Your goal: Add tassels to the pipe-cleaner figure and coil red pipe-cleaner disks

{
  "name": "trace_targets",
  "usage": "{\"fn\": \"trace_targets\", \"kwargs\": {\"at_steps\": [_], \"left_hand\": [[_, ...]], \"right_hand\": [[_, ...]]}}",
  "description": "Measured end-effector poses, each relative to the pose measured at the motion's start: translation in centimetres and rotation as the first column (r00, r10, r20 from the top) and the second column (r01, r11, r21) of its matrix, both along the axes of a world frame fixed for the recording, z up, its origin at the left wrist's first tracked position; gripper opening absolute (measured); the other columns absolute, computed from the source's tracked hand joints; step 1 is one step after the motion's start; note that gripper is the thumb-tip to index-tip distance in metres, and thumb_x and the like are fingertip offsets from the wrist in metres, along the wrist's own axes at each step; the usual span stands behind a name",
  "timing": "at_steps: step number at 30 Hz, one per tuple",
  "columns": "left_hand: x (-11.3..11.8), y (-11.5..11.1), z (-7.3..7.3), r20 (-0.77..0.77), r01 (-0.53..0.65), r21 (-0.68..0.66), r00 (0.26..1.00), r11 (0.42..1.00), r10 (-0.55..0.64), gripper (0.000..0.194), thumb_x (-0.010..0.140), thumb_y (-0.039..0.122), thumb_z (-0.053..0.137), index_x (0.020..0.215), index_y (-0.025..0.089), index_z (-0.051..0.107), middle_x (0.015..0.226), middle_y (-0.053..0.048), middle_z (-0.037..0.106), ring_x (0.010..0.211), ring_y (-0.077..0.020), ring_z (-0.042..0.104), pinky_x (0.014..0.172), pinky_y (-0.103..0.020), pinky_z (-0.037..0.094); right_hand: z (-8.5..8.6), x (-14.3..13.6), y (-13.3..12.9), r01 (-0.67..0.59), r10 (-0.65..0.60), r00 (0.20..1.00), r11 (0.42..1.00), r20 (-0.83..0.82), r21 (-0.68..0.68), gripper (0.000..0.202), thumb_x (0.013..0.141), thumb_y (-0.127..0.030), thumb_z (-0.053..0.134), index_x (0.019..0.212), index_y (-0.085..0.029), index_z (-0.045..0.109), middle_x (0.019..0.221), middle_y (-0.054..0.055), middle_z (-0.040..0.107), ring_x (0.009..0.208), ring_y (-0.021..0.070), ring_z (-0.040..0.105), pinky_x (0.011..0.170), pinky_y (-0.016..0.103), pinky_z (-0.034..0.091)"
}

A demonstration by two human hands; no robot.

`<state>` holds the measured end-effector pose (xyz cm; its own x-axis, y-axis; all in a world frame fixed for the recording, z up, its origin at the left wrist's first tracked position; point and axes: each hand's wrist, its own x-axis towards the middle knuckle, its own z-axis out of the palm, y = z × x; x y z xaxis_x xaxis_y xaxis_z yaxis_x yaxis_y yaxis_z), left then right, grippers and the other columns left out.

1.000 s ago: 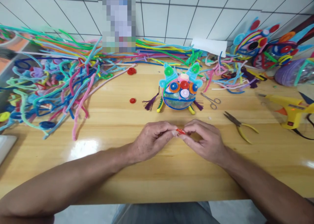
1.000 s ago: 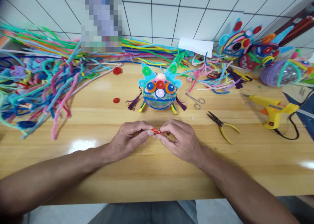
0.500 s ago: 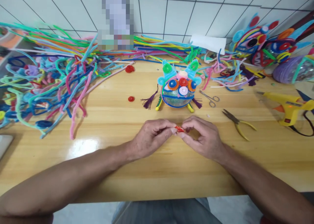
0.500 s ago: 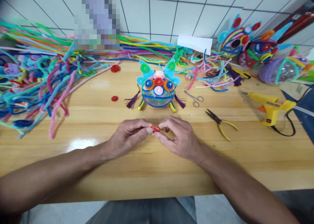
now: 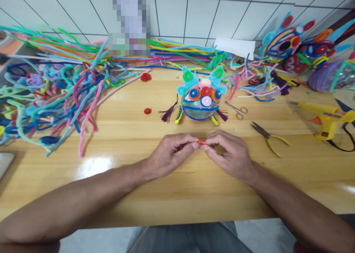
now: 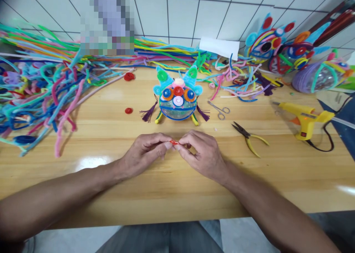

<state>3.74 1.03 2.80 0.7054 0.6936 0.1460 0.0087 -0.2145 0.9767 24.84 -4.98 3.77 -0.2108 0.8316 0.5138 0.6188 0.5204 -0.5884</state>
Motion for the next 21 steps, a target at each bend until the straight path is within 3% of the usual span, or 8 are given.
{"fn": "trace_targets", "kwargs": {"at_steps": [9, 21], "left_hand": [[0.03, 0.21, -0.41, 0.043, 0.011, 0.014, 0.999, 1.0, -0.012, 0.027, 0.105, 0.035, 0.061, 0.109, 0.016, 0.081, 0.096, -0.009, 0.081, 0.076, -0.0132, 0.072, 0.072, -0.024, 0.059], [0.05, 0.44, -0.46, 0.079, 0.024, -0.011, 0.997, 1.0, -0.023, 0.021, 0.103, 0.027, 0.065, 0.107, 0.017, 0.082, 0.099, -0.009, 0.082, 0.077, -0.0119, 0.073, 0.07, -0.022, 0.058]], "right_hand": [[-0.05, 0.14, 0.02, 0.007, -0.008, 1.0, 1.0, -0.023, -0.025, 0.014, 0.094, -0.012, 0.069, 0.085, -0.023, 0.067, 0.071, -0.001, 0.07, 0.062, 0.0143, 0.066, 0.058, 0.027, 0.051], [-0.34, 0.2, 0.06, 0.007, -0.006, 1.0, 1.0, -0.007, 0.014, 0.014, 0.095, -0.011, 0.069, 0.089, -0.023, 0.066, 0.074, 0.0, 0.071, 0.065, 0.0151, 0.068, 0.061, 0.028, 0.052]]}}
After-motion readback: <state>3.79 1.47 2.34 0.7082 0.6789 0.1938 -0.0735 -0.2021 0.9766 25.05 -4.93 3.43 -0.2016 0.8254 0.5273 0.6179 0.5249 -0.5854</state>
